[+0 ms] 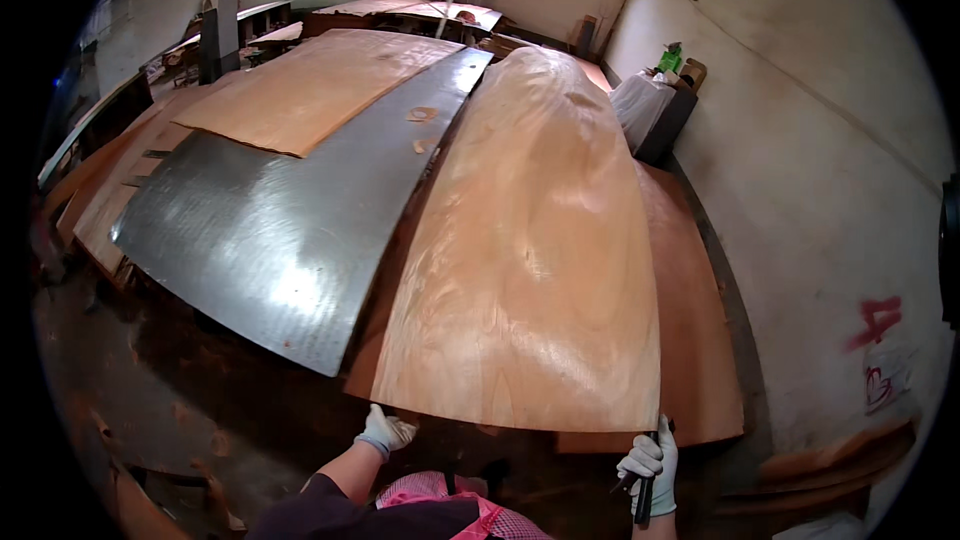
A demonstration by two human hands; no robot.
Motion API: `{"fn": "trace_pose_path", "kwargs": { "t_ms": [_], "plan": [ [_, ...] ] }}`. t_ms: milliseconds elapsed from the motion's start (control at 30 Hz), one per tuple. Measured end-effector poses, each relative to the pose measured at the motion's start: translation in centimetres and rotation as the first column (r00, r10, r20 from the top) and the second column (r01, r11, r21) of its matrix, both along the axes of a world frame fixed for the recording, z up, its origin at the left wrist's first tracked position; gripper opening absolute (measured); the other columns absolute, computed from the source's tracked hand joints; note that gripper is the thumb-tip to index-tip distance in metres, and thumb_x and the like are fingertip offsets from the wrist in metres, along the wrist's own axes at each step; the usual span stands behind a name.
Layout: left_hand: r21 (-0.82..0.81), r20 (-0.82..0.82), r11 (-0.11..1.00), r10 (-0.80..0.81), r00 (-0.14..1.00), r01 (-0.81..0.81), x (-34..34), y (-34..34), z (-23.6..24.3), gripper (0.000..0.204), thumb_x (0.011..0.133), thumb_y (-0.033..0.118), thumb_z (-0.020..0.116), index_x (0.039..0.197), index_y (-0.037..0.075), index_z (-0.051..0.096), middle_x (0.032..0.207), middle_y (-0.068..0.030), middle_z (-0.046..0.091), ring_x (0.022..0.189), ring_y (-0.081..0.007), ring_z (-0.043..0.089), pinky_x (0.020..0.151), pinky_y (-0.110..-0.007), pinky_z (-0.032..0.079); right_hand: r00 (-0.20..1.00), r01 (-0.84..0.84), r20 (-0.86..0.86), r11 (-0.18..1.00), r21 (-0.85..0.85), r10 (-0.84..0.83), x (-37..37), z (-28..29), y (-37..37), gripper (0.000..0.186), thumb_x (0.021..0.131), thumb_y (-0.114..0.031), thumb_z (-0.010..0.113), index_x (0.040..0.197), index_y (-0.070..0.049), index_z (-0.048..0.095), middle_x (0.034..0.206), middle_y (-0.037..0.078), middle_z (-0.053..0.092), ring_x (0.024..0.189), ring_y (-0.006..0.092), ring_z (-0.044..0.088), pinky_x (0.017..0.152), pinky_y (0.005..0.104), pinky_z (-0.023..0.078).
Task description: The person applies a piece of wood veneer over a hole in a large wooden panel, uses a marking tool to trace the shape, cuts the veneer with a small blade, and presses it into place before moving the entire panel to a stack.
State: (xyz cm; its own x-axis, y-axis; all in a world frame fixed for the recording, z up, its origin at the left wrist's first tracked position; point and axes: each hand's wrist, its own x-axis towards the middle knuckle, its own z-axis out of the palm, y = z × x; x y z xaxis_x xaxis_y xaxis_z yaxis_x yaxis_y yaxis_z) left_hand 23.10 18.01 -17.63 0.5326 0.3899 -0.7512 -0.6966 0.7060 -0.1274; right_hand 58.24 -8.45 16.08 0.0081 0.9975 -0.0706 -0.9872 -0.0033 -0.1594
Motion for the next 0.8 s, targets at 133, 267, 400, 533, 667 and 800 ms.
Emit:
{"fn": "trace_pose_path", "kwargs": {
  "t_ms": [133,267,400,533,667,800],
  "plan": [
    [0.193,0.046,0.967,0.159,0.986,-0.165,6.9,0.5,-0.4,0.081,0.090,0.074,0.016,0.138,0.016,0.044,0.140,-0.0069,0.049,0.125,-0.0313,0.048,0.099,-0.049,0.042,0.991,0.117,-0.064,0.991,-0.057,-0.121,7.8,0.1,-3.0,0.053,0.103,-0.048,0.030,0.116,-0.009,0.062,0.048,-0.010,0.018,0.032,0.0038,0.026,0.044,0.0237,0.038],
    [0.317,-0.171,0.892,0.389,0.905,-0.323,11.4,-0.2,-0.4,0.063,0.098,0.058,0.026,0.135,0.013,0.047,0.135,-0.0083,0.054,0.122,-0.0340,0.052,0.101,-0.053,0.043,0.986,0.136,-0.085,0.989,-0.062,-0.141,14.8,0.6,-5.8,0.055,0.103,-0.048,0.028,0.121,-0.008,0.061,0.048,-0.009,0.022,0.033,0.0042,0.029,0.044,0.0244,0.038],
    [0.145,-0.343,0.924,0.382,0.858,-0.354,12.3,0.1,-1.4,0.046,0.102,0.038,0.035,0.133,0.008,0.048,0.131,-0.0131,0.056,0.119,-0.0360,0.054,0.100,-0.055,0.045,0.972,0.185,-0.111,0.963,-0.199,-0.209,17.2,0.4,-8.3,0.054,0.103,-0.050,0.027,0.115,-0.011,0.063,0.048,-0.008,0.024,0.034,0.0049,0.031,0.046,0.0257,0.039],
    [0.087,-0.302,0.923,0.383,0.873,-0.375,16.1,-0.5,-2.1,0.034,0.101,0.027,0.042,0.125,0.005,0.052,0.127,-0.0165,0.058,0.112,-0.0371,0.059,0.097,-0.055,0.048,0.942,0.320,0.299,0.674,-0.666,-0.152,24.7,-1.1,-11.6,0.062,0.099,-0.056,0.035,0.050,-0.019,0.027,0.035,-0.003,0.030,0.029,0.0152,0.031,0.036,0.0261,0.034],
    [0.203,-0.562,0.936,0.352,0.749,-0.288,21.7,-1.9,-1.3,0.027,0.100,0.024,0.045,0.119,0.007,0.056,0.121,-0.0138,0.061,0.107,-0.0341,0.061,0.096,-0.054,0.048,0.979,0.200,0.107,0.916,-0.347,-0.173,33.2,-5.4,-15.1,0.052,0.102,-0.053,0.028,0.102,-0.015,0.064,0.048,-0.007,0.027,0.034,0.0069,0.030,0.039,0.0252,0.034],
    [0.235,-0.520,0.955,0.282,0.806,-0.182,27.8,-5.8,-0.6,0.013,0.097,0.021,0.055,0.105,0.013,0.061,0.100,-0.0029,0.067,0.098,-0.0247,0.062,0.088,-0.047,0.050,0.946,0.293,0.276,0.810,-0.507,-0.170,42.5,-8.1,-20.1,0.055,0.100,-0.055,0.034,0.079,-0.012,0.060,0.045,-0.006,0.029,0.032,0.0076,0.028,0.032,0.0263,0.027]
  ]
}}
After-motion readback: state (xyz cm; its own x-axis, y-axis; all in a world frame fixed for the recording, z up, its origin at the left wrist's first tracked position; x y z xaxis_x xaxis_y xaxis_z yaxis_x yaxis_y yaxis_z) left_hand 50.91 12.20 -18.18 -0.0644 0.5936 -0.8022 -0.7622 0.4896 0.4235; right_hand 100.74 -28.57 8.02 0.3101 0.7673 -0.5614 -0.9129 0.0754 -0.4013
